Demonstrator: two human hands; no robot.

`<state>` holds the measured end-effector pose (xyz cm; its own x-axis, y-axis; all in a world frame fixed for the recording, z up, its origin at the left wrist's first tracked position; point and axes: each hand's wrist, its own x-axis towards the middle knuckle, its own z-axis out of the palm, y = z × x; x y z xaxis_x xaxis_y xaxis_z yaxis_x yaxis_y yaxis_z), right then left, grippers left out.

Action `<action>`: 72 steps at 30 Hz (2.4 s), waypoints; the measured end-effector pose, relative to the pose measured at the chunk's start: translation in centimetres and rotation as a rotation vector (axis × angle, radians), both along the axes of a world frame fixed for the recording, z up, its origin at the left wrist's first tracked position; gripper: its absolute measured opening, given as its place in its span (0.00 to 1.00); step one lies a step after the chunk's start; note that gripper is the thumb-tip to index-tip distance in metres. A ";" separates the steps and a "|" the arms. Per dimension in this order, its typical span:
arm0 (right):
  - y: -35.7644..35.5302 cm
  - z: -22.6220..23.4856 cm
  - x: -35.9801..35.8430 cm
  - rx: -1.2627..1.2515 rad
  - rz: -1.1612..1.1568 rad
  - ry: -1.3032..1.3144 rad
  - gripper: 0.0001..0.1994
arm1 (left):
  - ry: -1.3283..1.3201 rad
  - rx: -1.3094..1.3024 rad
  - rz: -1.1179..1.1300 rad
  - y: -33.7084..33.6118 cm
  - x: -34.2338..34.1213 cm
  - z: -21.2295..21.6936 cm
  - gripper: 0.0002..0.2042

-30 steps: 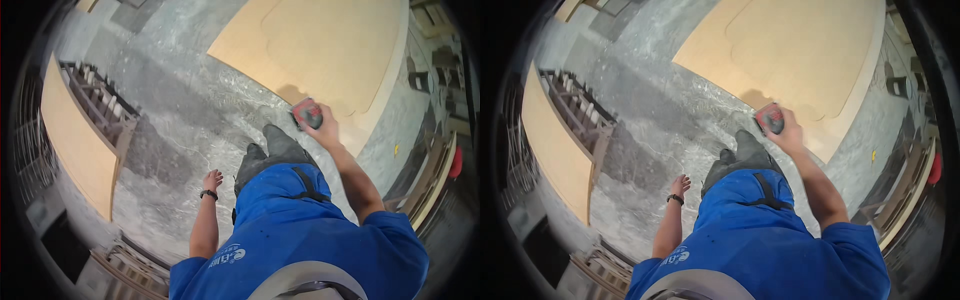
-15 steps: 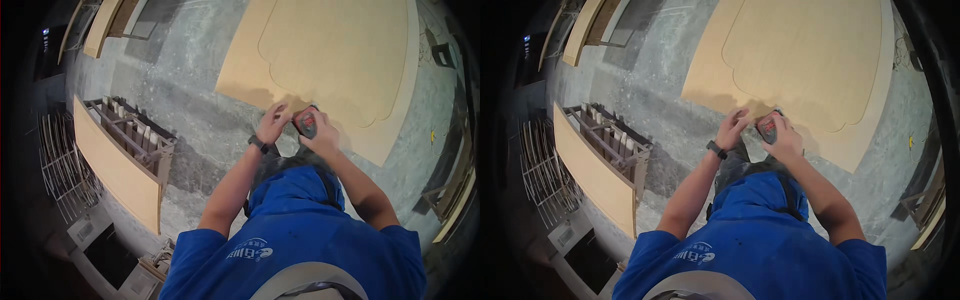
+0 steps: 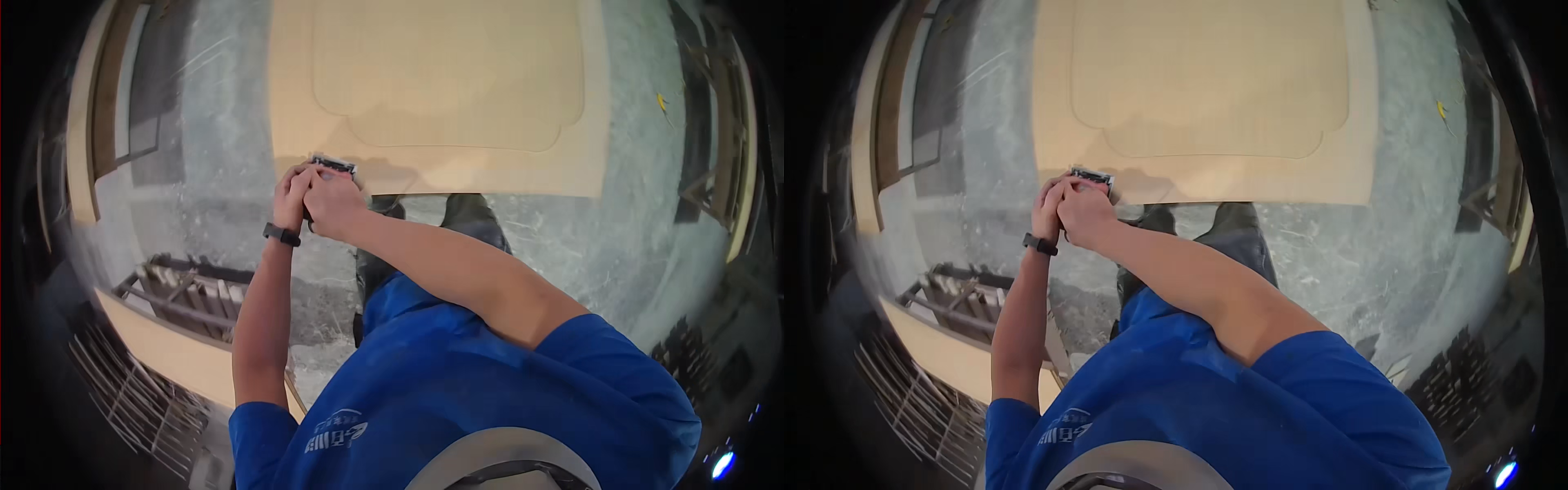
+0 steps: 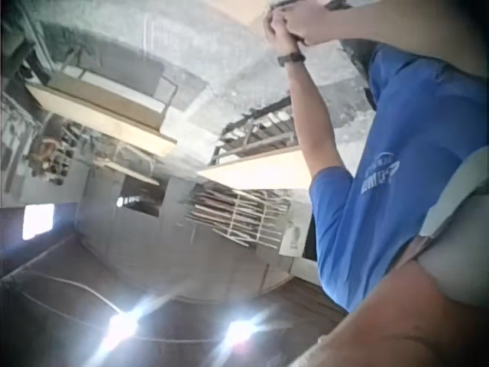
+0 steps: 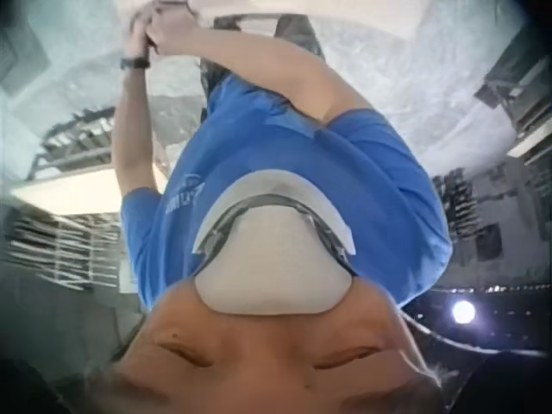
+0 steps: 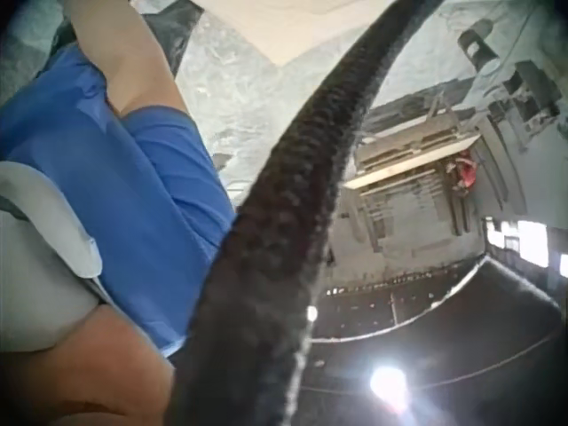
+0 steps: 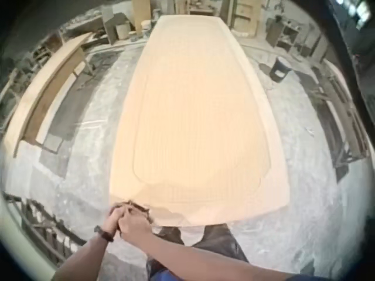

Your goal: Sanding a large wooden board using an electric power sander.

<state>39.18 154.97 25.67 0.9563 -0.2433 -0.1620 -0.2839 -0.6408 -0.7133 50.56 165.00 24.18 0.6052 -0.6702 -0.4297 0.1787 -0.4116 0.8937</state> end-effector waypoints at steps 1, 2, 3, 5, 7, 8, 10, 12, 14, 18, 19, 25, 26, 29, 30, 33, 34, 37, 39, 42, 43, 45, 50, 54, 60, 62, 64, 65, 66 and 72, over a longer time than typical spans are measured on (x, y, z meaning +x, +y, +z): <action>-1.2 0.6 -1.1 -0.010 -0.004 -0.005 0.12 | 0.019 -0.031 -0.004 -1.4 -0.9 0.1 0.15; -1.8 0.4 -2.5 -0.018 -0.029 0.012 0.12 | 0.036 -0.039 -0.028 -1.9 -2.1 -0.8 0.15; -2.6 0.2 -4.5 0.001 -0.065 -0.041 0.12 | 0.029 -0.080 -0.023 -2.5 -3.9 -2.2 0.13; -6.1 1.1 -8.6 -0.004 -0.072 -0.014 0.14 | -0.024 -0.143 -0.032 -5.6 -7.8 -3.5 0.10; -11.0 2.9 -11.9 -0.028 -0.060 0.119 0.21 | -0.022 -0.116 -0.055 -11.6 -11.9 -0.4 0.09; -11.8 3.3 -13.7 -0.019 -0.094 0.175 0.26 | 0.033 -0.056 -0.086 -13.7 -13.7 2.7 0.10; -9.9 3.6 -16.6 -0.004 -0.203 0.089 0.34 | -0.059 -0.010 -0.209 -12.2 -16.1 2.2 0.12; -12.2 4.2 -20.1 -0.084 -0.204 0.021 0.36 | -0.195 -0.123 -0.187 -14.4 -20.2 1.6 0.14; -17.5 5.1 -24.3 -0.180 -0.118 0.176 0.36 | -0.097 -0.263 -0.146 -19.2 -25.3 0.3 0.12; -23.0 8.2 -27.3 -0.146 -0.043 0.260 0.38 | -0.209 -0.232 -0.128 -24.4 -29.0 2.1 0.13; -23.0 8.3 -26.6 -0.150 -0.047 0.231 0.39 | -0.148 -0.187 -0.158 -24.5 -28.1 2.7 0.13; -16.8 7.8 -20.9 -0.147 -0.120 0.105 0.37 | -0.239 -0.217 -0.060 -19.1 -22.1 4.0 0.13; -15.7 7.5 -19.8 -0.138 -0.120 0.078 0.38 | -0.239 -0.235 -0.045 -17.9 -21.0 3.9 0.13; -12.6 7.5 -14.6 -0.107 -0.056 0.252 0.37 | -0.101 -0.203 -0.020 -14.1 -15.8 4.6 0.11; -11.6 6.8 -12.9 -0.102 -0.048 0.196 0.36 | -0.106 -0.193 0.036 -13.2 -13.7 5.8 0.11; -9.4 7.2 -5.8 -0.064 0.042 0.216 0.29 | -0.084 -0.214 0.140 -10.2 -7.6 4.6 0.08; -8.2 7.9 -3.0 -0.048 0.010 0.194 0.26 | -0.079 -0.176 0.172 -9.1 -5.3 5.7 0.08; -6.8 7.9 2.5 -0.048 0.015 0.088 0.25 | 0.004 -0.131 0.117 -6.9 0.8 5.4 0.10; -6.8 8.1 5.5 0.001 0.042 0.101 0.26 | 0.003 -0.122 0.156 -6.4 4.0 3.6 0.11; -7.8 8.5 9.3 -0.021 -0.046 0.066 0.29 | 0.009 -0.097 0.124 -8.5 8.4 4.9 0.11; -7.9 8.9 10.1 -0.020 -0.090 0.070 0.31 | 0.010 -0.100 0.121 -9.1 9.7 5.6 0.11; -7.7 9.1 10.3 -0.017 -0.138 0.084 0.31 | -0.027 -0.046 -0.005 -10.0 11.7 6.3 0.11; -6.7 7.8 7.0 -0.031 -0.288 0.117 0.34 | 0.051 -0.070 -0.221 -10.7 8.7 5.4 0.11; -6.0 6.4 2.5 -0.052 -0.326 0.098 0.37 | 0.040 -0.085 -0.291 -10.3 4.4 5.3 0.10; -6.8 5.8 -2.8 -0.065 -0.249 0.177 0.38 | 0.016 -0.119 -0.229 -9.1 -1.8 2.0 0.10; -7.9 6.0 -4.6 -0.036 -0.203 0.171 0.34 | 0.019 -0.142 -0.208 -9.7 -3.7 1.8 0.10; -8.8 5.9 -6.5 -0.027 -0.194 0.176 0.33 | -0.039 -0.141 -0.136 -10.8 -6.1 1.7 0.10; -9.1 5.6 -7.6 -0.041 -0.200 0.118 0.33 | -0.068 -0.142 -0.102 -11.3 -7.2 1.8 0.10; -9.4 5.3 -8.5 -0.057 -0.199 0.056 0.33 | -0.062 -0.150 -0.110 -11.5 -8.1 1.7 0.10; -9.6 4.2 -13.8 -0.111 -0.150 0.090 0.32 | -0.057 -0.151 -0.105 -11.1 -14.1 0.9 0.10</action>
